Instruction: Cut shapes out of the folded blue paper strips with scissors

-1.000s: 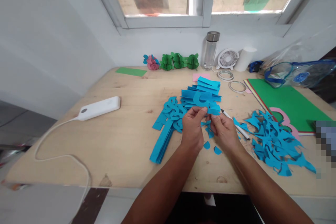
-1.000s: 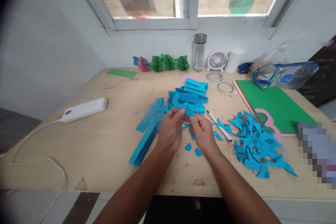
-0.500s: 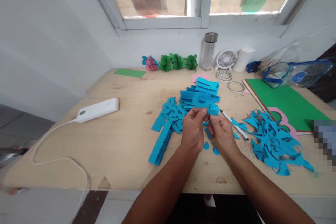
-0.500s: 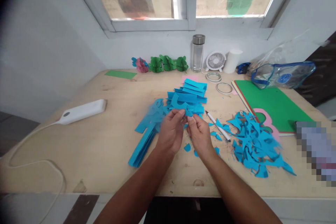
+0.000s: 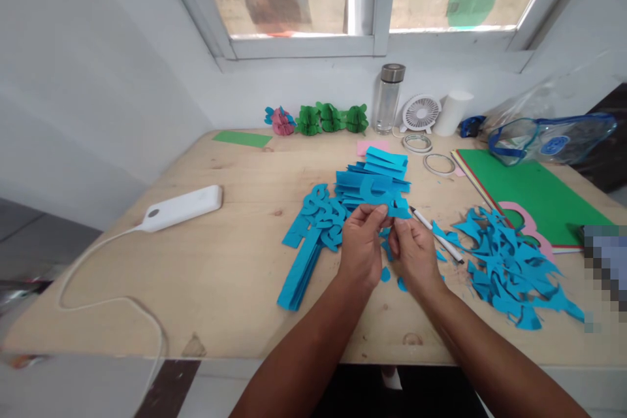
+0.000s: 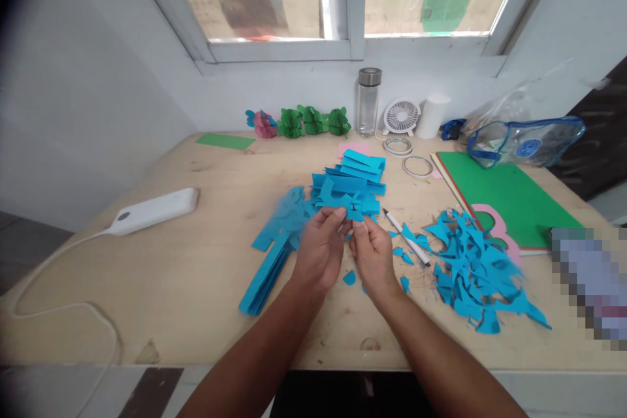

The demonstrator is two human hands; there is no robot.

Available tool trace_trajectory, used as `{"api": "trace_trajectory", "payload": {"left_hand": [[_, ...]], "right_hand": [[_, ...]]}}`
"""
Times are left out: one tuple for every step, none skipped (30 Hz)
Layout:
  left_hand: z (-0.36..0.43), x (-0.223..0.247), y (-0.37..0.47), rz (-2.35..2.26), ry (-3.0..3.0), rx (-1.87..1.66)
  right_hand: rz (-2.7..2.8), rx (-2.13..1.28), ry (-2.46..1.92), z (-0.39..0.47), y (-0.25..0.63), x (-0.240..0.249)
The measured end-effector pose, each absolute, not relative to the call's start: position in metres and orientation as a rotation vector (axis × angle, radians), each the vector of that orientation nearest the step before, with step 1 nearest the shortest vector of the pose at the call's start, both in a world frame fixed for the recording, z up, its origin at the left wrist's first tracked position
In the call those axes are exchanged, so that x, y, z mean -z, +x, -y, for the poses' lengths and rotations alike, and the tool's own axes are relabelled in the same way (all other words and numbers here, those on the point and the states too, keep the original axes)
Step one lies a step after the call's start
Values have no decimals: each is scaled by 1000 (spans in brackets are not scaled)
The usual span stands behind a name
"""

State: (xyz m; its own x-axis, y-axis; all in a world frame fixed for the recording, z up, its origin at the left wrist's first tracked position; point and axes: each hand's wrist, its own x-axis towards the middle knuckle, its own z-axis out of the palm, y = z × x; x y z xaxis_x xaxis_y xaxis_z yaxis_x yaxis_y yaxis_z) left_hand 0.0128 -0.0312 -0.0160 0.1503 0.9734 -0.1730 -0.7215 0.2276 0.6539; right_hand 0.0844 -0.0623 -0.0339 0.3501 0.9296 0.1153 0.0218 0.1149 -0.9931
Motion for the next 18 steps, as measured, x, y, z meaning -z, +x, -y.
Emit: {"api": "trace_trajectory", "payload": {"left_hand": [[31, 15, 12, -646, 480, -1284], [31, 14, 12, -651, 479, -1284], [30, 14, 11, -659, 476, -1285], [30, 13, 11, -669, 474, -1287], [29, 12, 10, -683, 472, -1290], [28, 12, 9, -700, 474, -1294], [28, 12, 9, -718, 478, -1299], [27, 12, 8, -733, 485, -1302], [27, 12, 8, -746, 495, -1305], [27, 12, 8, -755, 504, -1307], [27, 13, 8, -760, 516, -1304], [27, 13, 8, -759, 532, -1296], [27, 14, 8, -756, 553, -1284], [27, 15, 8, -751, 579, -1266], [28, 15, 8, -745, 611, -1248], [28, 15, 8, -741, 647, -1234], [28, 15, 8, -739, 683, -1225], [28, 15, 8, -740, 714, -1221]], "right_hand": [[989, -862, -1269, 62, 85, 34], [975, -867, -1261, 62, 86, 35], [955, -877, -1248, 61, 87, 35], [927, -888, -1230, 61, 87, 34], [890, -901, -1210, 60, 88, 34], [844, -913, -1190, 59, 89, 33], [792, -922, -1172, 58, 90, 32], [737, -932, -1155, 58, 91, 31], [685, -944, -1138, 57, 92, 30], [642, -956, -1119, 56, 94, 29], [616, -972, -1100, 56, 96, 28], [603, -990, -1084, 56, 98, 28], [599, -1013, -1073, 56, 99, 27], [597, -1031, -1069, 55, 101, 26], [594, -1044, -1072, 56, 102, 25], [590, -1052, -1079, 56, 103, 23], [583, -1057, -1087, 56, 103, 22], [578, -1061, -1091, 56, 103, 21]]}}
